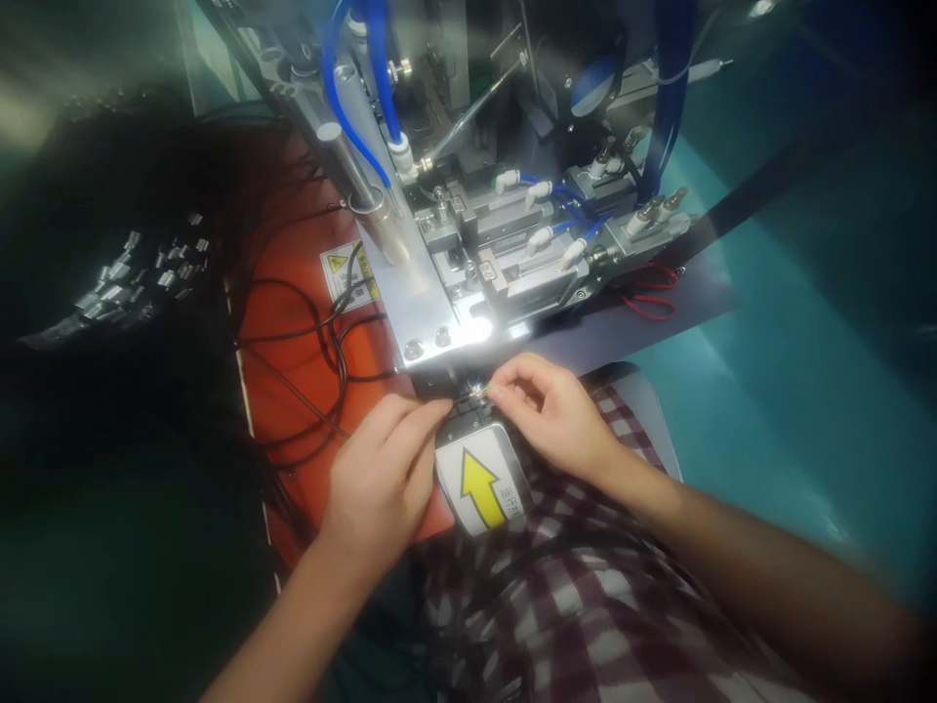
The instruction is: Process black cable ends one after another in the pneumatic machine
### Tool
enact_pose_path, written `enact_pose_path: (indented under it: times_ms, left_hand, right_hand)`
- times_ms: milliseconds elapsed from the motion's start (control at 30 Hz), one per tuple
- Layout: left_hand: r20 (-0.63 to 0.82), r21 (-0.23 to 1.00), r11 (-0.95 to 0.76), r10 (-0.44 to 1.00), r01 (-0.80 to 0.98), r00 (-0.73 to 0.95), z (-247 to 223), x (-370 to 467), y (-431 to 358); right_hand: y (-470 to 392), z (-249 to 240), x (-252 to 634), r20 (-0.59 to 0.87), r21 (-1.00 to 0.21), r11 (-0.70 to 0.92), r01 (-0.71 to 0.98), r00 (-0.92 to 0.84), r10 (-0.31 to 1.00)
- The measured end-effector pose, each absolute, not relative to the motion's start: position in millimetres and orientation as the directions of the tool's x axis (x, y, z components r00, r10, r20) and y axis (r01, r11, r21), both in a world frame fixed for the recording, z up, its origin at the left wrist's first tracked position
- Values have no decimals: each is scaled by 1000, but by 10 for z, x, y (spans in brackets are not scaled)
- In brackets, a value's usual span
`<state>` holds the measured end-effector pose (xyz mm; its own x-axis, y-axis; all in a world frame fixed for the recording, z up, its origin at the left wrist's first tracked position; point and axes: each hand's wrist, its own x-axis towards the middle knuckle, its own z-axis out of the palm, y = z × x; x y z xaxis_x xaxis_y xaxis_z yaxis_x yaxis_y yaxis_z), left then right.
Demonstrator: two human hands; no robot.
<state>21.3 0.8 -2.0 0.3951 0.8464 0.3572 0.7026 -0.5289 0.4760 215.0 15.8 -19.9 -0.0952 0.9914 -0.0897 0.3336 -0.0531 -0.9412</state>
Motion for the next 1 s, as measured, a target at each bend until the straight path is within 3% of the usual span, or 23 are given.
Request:
enact_pose_path:
  times_ms: [333,633,900,1000]
  left_hand:
    - [352,481,-532,845,697,402,-36,203,2]
    - [356,482,-531,845,697,398,-34,210,5]
    - [355,489,-528,848,695,394,-35,211,5]
    - [349,491,-523,851,697,392,-34,211,7]
  right_hand:
    - [153,-153,2120,-66,-897,-28,440,-72,995]
    - [155,-82,2204,-40,-931,-18,365,-52,998]
    - [192,-121,2149,-131,-945,-112,306,-41,991]
    - [193,-120,2148,-88,-942,-68,328,-45,995]
